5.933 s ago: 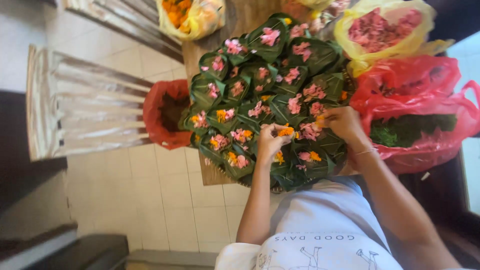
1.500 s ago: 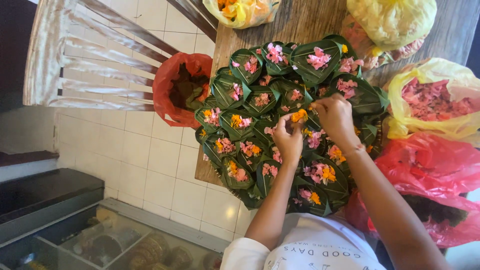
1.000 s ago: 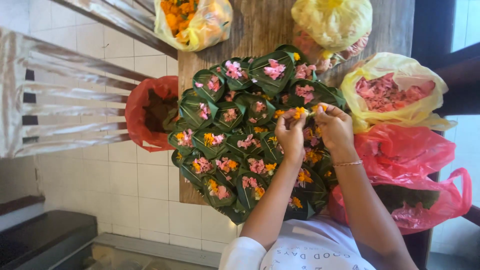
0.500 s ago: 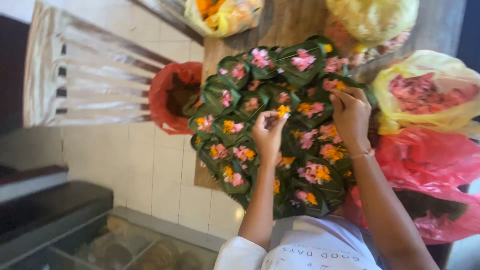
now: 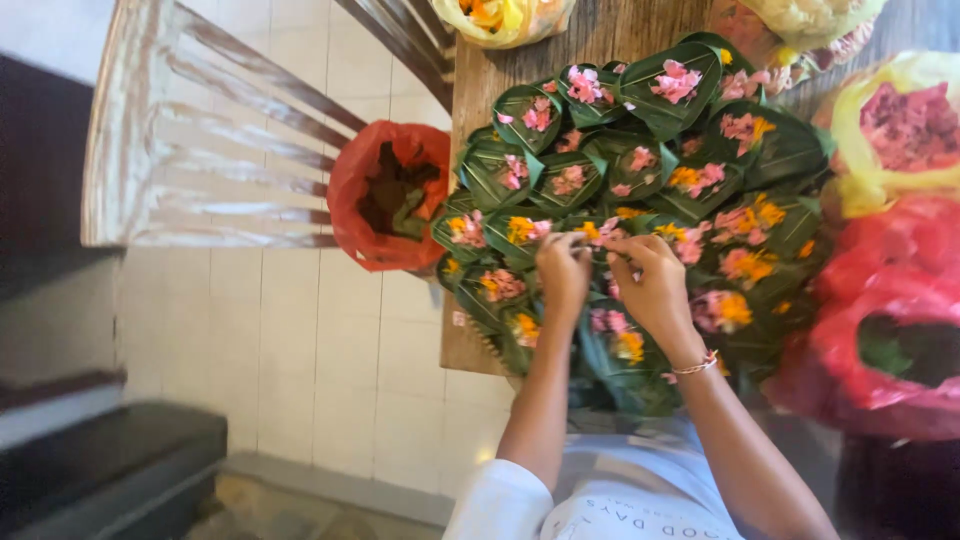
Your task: Arranging flowers into traditional banana leaf baskets to prepare offerings.
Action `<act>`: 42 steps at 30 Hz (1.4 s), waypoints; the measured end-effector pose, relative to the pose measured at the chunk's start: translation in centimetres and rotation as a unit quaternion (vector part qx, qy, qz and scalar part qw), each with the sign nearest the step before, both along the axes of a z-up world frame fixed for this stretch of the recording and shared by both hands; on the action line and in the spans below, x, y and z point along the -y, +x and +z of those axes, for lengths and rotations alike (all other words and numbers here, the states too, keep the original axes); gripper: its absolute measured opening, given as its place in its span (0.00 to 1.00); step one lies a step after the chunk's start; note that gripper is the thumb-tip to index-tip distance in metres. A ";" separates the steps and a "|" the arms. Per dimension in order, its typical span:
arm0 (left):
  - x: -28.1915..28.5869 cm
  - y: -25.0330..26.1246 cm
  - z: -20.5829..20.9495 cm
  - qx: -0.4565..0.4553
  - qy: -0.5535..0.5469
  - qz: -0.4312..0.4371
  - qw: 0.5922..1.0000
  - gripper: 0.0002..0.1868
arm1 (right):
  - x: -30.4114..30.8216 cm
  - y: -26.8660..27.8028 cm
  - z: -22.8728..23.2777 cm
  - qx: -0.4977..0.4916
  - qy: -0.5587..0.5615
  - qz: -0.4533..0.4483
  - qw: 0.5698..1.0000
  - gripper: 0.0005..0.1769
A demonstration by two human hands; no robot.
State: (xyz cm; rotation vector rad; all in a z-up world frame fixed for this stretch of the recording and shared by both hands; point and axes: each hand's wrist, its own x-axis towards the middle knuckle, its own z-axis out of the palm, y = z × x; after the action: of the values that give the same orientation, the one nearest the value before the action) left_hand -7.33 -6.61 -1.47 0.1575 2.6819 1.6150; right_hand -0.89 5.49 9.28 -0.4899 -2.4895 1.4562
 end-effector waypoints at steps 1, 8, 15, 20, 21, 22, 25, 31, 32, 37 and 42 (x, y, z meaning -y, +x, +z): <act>0.7 0.0 0.6 -0.003 0.004 -0.011 1.000 0.10 | 1.3 0.1 0.0 -0.003 0.004 -0.011 1.000 0.11; 5.9 -0.3 3.7 0.164 0.132 -0.139 0.968 0.29 | 9.5 0.4 -1.3 -0.028 -0.103 -0.150 0.983 0.11; 8.4 -2.7 6.2 0.152 0.282 -0.124 0.939 0.21 | 11.0 -0.9 -1.1 -0.106 -0.361 -0.202 0.904 0.15; 11.2 -6.8 14.5 0.177 0.331 -0.060 0.925 0.20 | 12.7 -5.3 2.6 -0.127 -0.374 -0.194 0.898 0.20; 11.3 -8.3 15.5 0.145 0.318 -0.061 0.935 0.22 | 12.8 -6.7 3.9 -0.149 -0.322 -0.164 0.920 0.24; 11.1 -9.5 15.0 0.135 0.321 -0.062 0.935 0.22 | 13.0 -7.8 3.4 -0.158 -0.321 -0.158 0.920 0.24; 10.3 -12.5 13.9 0.157 0.439 -0.071 0.882 0.18 | 13.0 -10.7 2.6 -0.148 -0.353 -0.140 0.913 0.24; 8.6 -22.0 10.7 0.130 0.168 -0.181 0.960 0.13 | 11.8 -20.2 2.2 -0.139 -0.345 -0.202 0.906 0.19; 8.8 -24.1 9.9 0.124 0.202 -0.211 0.948 0.15 | 12.0 -21.9 2.3 -0.122 -0.313 -0.222 0.915 0.17; 7.2 -36.3 7.0 0.159 0.221 -0.243 0.931 0.24 | 9.3 -32.9 -4.4 -0.160 -0.248 -0.249 0.923 0.16; 3.1 -45.7 -1.4 0.238 0.306 -0.185 0.903 0.24 | 7.7 -43.7 -6.0 -0.057 -0.016 -0.326 0.944 0.14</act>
State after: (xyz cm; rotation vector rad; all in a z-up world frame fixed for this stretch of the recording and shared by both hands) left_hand -53.00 -9.73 -2.88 0.2207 1.6162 1.9727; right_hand -44.59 -2.22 3.29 -1.0748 -1.9291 1.2027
